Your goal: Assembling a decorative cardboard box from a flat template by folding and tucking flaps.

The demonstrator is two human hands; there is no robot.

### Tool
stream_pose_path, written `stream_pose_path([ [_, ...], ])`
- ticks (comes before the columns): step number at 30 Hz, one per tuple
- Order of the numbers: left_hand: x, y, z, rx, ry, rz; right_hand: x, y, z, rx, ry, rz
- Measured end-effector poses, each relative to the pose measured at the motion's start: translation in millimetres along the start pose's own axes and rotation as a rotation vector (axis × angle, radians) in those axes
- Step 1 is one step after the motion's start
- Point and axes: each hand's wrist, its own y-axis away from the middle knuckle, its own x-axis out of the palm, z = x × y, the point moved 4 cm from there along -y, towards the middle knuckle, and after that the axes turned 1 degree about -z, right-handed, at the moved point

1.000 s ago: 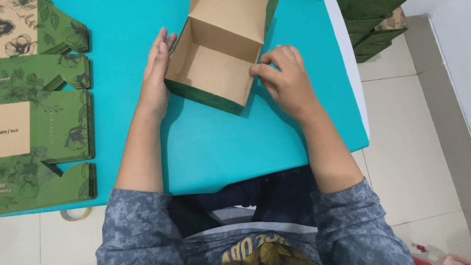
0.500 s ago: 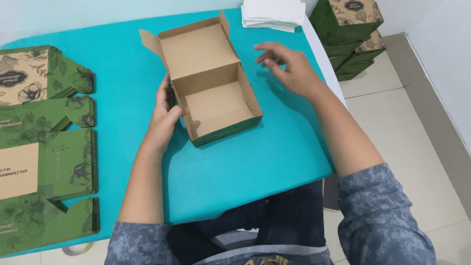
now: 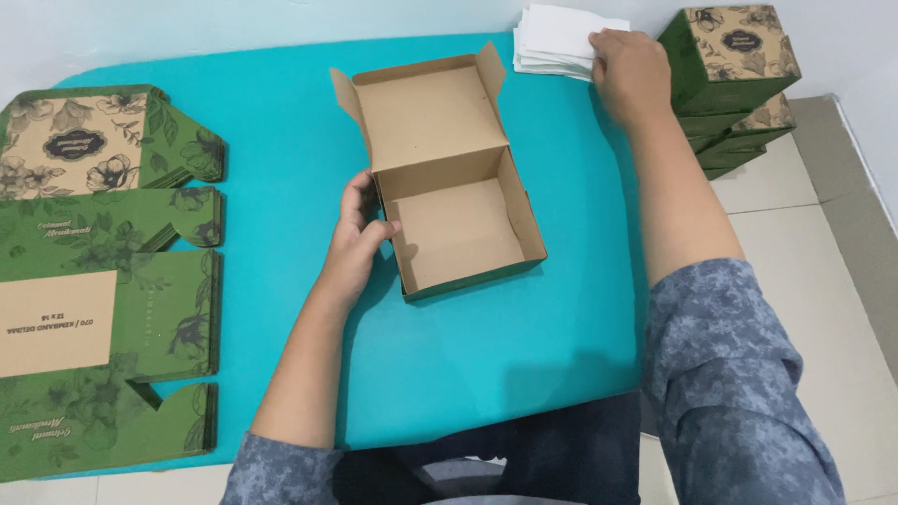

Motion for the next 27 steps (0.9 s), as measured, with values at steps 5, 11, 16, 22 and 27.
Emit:
stream_pose_path([
  [5,-0.3,1.6,-1.1,-0.042,0.0,-0.016,1.1,-0.5,-6.7,-0.081,0.126,-0.097],
  [11,-0.7,1.6,-2.1,-0.035,0.005,-0.016,2.6,-2.7,-2.5,-0.107,0.291,-0.083],
  [16,-0.8,1.5,-1.1,-0.029,0.016,-0.009,-9.7,-5.0,4.0,0.074,0.026,-0.005],
  [22,-0.5,1.5,-3.9,-0.069,0.052,-0.014,-117.5,-15.7,86.0,0.065,-0.379,-0.538],
  [27,-1.7,3.3,-1.4,-0.025,0.027,0.021,-205.9,16.2,239.9,-0.387,-0.131,-0.261],
])
